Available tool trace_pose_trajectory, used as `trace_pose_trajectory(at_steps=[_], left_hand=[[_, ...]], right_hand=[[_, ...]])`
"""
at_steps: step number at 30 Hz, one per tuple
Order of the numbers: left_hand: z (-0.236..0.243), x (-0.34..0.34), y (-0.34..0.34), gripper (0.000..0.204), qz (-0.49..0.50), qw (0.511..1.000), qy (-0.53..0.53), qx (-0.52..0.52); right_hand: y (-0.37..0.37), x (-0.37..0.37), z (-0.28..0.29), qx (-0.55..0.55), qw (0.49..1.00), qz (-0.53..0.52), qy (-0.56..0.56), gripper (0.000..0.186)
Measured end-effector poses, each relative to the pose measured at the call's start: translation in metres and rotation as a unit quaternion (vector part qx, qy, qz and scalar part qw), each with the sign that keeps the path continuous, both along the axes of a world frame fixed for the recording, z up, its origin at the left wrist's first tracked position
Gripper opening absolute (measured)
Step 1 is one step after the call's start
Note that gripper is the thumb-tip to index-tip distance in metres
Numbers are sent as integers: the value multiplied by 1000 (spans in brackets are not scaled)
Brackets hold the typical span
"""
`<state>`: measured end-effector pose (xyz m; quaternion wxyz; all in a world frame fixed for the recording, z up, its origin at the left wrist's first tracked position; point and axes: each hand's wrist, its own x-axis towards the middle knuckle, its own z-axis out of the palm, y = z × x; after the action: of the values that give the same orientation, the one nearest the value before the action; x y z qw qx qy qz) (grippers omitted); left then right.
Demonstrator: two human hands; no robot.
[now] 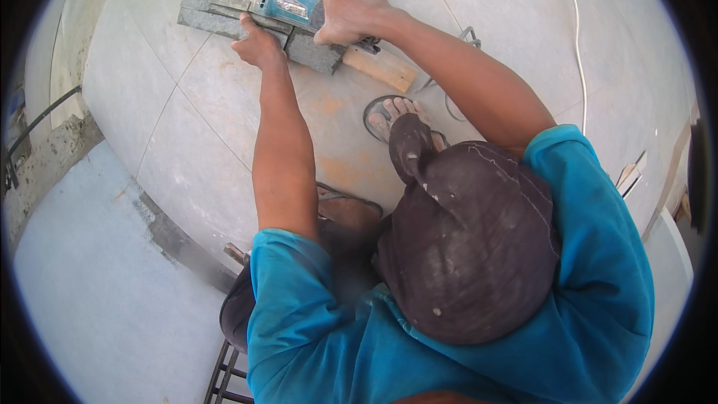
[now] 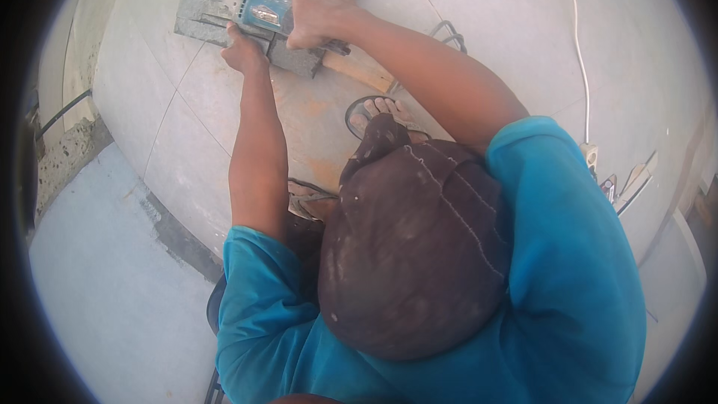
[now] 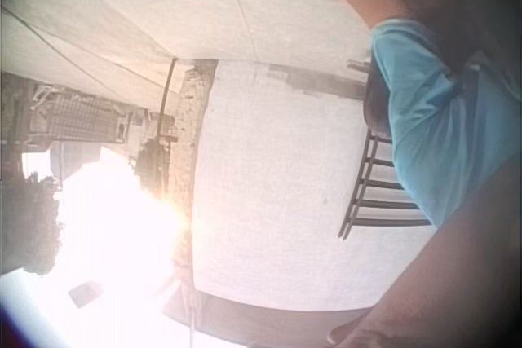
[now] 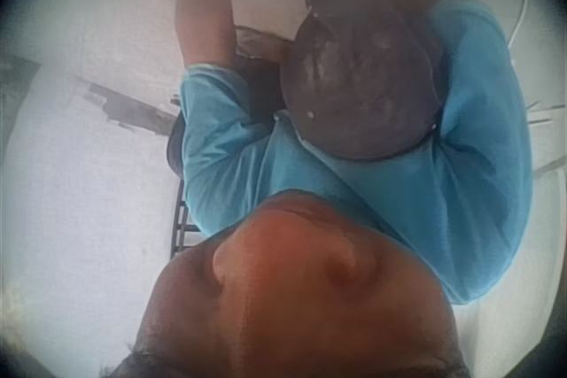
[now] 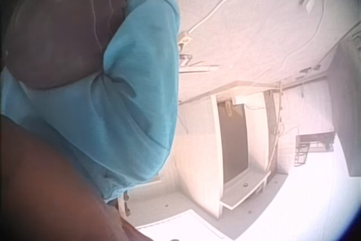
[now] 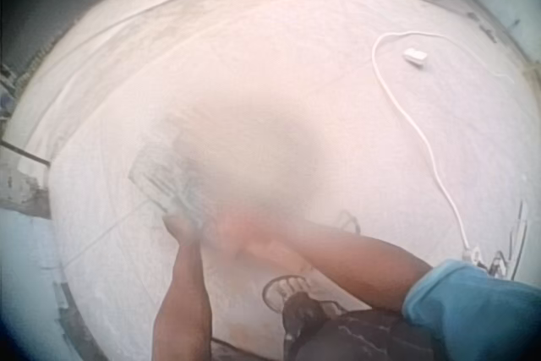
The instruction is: The person measures and marks a stone tile with a tape measure and marker, then uses a spirit level to draw a straight line. The person then uses an angle grinder to cut the tile along the marked line.
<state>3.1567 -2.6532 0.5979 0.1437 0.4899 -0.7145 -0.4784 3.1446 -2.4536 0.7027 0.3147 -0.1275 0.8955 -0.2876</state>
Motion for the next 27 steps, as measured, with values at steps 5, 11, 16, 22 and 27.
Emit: trace_pose_trajectory(at_steps=[5,11,16,22,27], left_hand=[[-1,0,-1,87,6,1000,6,-9],[3,1,0,90,-3,1000,-11,-6],[-3,0,-2,90,6,1000,-1,-11],[3,0,1,90,8,1000,3,1],[9,1,6,88,11,1000,12,7]], right_hand=[[3,5,-3,3,1000,-2,14,77],[12,11,0,-1,1000,-4,-13,75],[11,12,-2,-3,1000,-8,3,76],[2,5,0,-6,1000,-7,-11,77],[-5,-4,-5,2,1000,-1,-20,76]])
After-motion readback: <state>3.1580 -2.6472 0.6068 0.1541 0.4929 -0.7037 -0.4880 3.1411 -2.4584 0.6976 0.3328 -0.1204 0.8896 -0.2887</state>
